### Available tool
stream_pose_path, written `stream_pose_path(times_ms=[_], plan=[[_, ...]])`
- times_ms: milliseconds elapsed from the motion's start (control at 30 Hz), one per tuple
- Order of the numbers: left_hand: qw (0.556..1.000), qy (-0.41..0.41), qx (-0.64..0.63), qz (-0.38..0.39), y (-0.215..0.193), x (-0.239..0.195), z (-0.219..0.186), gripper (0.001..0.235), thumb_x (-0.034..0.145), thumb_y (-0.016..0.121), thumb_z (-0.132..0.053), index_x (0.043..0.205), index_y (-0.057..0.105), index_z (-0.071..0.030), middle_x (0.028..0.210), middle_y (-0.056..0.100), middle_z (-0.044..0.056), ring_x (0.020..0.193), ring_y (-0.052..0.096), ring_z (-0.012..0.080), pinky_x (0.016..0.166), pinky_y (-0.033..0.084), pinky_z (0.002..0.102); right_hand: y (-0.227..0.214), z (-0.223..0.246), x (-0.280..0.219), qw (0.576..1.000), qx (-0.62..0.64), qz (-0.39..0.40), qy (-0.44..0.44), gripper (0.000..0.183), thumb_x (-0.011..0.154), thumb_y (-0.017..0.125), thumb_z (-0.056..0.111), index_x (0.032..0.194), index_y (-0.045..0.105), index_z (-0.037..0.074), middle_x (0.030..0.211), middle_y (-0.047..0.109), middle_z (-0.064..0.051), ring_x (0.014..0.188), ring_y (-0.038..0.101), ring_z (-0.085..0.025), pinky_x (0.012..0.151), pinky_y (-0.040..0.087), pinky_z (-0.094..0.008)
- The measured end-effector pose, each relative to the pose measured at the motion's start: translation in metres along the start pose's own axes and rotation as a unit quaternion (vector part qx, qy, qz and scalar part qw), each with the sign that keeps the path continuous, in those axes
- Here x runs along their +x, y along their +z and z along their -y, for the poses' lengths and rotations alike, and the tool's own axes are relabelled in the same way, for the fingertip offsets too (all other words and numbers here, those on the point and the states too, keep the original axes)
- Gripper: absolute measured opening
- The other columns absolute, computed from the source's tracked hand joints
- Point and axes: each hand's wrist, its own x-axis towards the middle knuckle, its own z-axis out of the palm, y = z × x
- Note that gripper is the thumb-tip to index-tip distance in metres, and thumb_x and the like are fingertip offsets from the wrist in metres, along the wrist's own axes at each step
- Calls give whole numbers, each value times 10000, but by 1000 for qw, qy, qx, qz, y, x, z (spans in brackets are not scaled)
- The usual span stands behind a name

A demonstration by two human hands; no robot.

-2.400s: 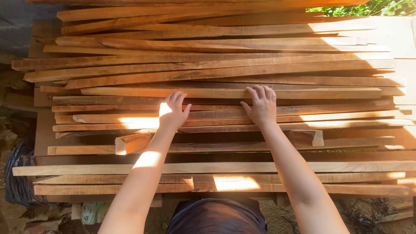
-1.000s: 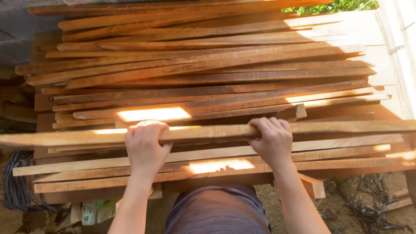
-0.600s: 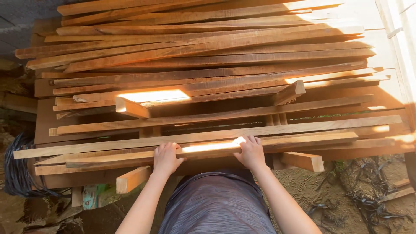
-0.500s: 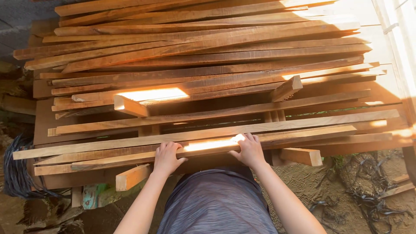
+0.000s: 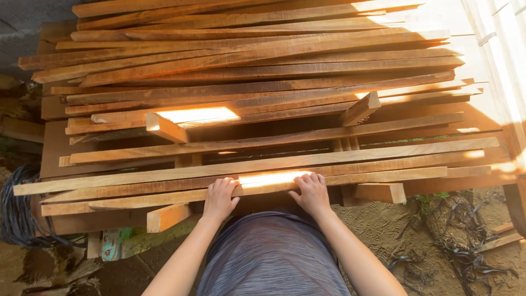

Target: The person stacks long, thin wooden planks on a wooden rack outdoors. They pick up planks from a pile and place them one by one onto the rack, aligning them carefully. The person continues this process, building a neat stack of wood.

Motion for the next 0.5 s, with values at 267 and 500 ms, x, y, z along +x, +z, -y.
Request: stream_pose_path(times_ms=[267,500], plan=[[998,56,21,-19,-16,7,-13,451,791,786,-321,1216,658,-245,1189,618,-37,1189,544,180,972,443,352,-9,-2,3,1000,-15,8,-6,484,600,880,488,958,698,218,835,624,-9,939,605,-225,976,461,-410],[997,52,45,-19,-14,19,-38,555,724,838,-433,1209,647,-243,1237,628,6,1254,531,227,1016,416,385,0,-1,2,1000,-19,13,-15,440,607,866,486,927,695,239,815,618,-3,912,607,-230,934,493,-400]])
